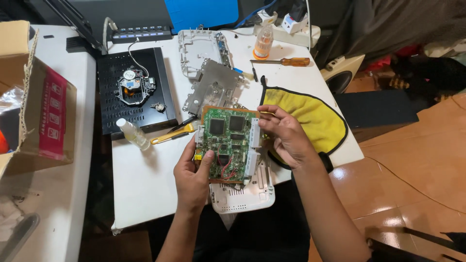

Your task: Disassembling and inspecting the internal components of a game console on a workbench

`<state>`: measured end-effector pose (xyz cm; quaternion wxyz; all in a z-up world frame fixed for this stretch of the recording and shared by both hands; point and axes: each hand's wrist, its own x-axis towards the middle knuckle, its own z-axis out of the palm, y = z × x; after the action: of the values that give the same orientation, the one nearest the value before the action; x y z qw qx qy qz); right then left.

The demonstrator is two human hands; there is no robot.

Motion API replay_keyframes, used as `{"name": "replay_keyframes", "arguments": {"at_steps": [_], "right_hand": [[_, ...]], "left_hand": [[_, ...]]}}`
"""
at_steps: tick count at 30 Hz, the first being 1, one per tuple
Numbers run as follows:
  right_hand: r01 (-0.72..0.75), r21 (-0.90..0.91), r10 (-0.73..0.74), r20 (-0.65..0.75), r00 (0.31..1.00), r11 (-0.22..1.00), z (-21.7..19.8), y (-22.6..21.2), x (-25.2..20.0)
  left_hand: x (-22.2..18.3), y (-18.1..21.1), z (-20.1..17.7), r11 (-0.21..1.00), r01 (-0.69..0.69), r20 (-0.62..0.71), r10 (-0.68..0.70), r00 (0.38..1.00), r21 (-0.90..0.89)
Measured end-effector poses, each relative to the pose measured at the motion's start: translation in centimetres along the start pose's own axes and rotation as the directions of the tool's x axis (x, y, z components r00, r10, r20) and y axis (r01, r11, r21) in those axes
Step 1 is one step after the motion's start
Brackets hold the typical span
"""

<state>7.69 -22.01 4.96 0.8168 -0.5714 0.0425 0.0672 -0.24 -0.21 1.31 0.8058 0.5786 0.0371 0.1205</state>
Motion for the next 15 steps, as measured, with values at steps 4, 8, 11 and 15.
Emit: {"name": "replay_keyframes", "arguments": {"at_steps": [4, 8, 11, 15], "right_hand": [[-0.047, -0.025, 0.047, -0.005, 0.999, 0.999, 1.7, -0.4, -1.3], [-0.055, 0.014, 0.055, -0.024, 0.998, 0.998, 1.7, -0.5, -1.6], [0.015, 0.081, -0.006, -0.111, 0.994, 0.997, 0.3, -1.3, -1.1], [0.154, 0.021, -0.142, -0.28, 0.949, 0.988, -2.0, -4.4, -0.7]], "left_hand": [[0.0, 0.4, 0.2, 1.0, 0.029, -0.011, -0.029, 1.0, 0.005], [0.0, 0.7, -0.1, 1.0, 0.006, -0.013, -0.006, 1.0, 0.013], [-0.3, 1.4, 0.0, 1.0, -0.011, -0.057, 0.011, 0.998, 0.001], [-0.9, 0.9, -0.1, 0.973, -0.052, -0.111, 0.078, 0.991, 0.225]]}}
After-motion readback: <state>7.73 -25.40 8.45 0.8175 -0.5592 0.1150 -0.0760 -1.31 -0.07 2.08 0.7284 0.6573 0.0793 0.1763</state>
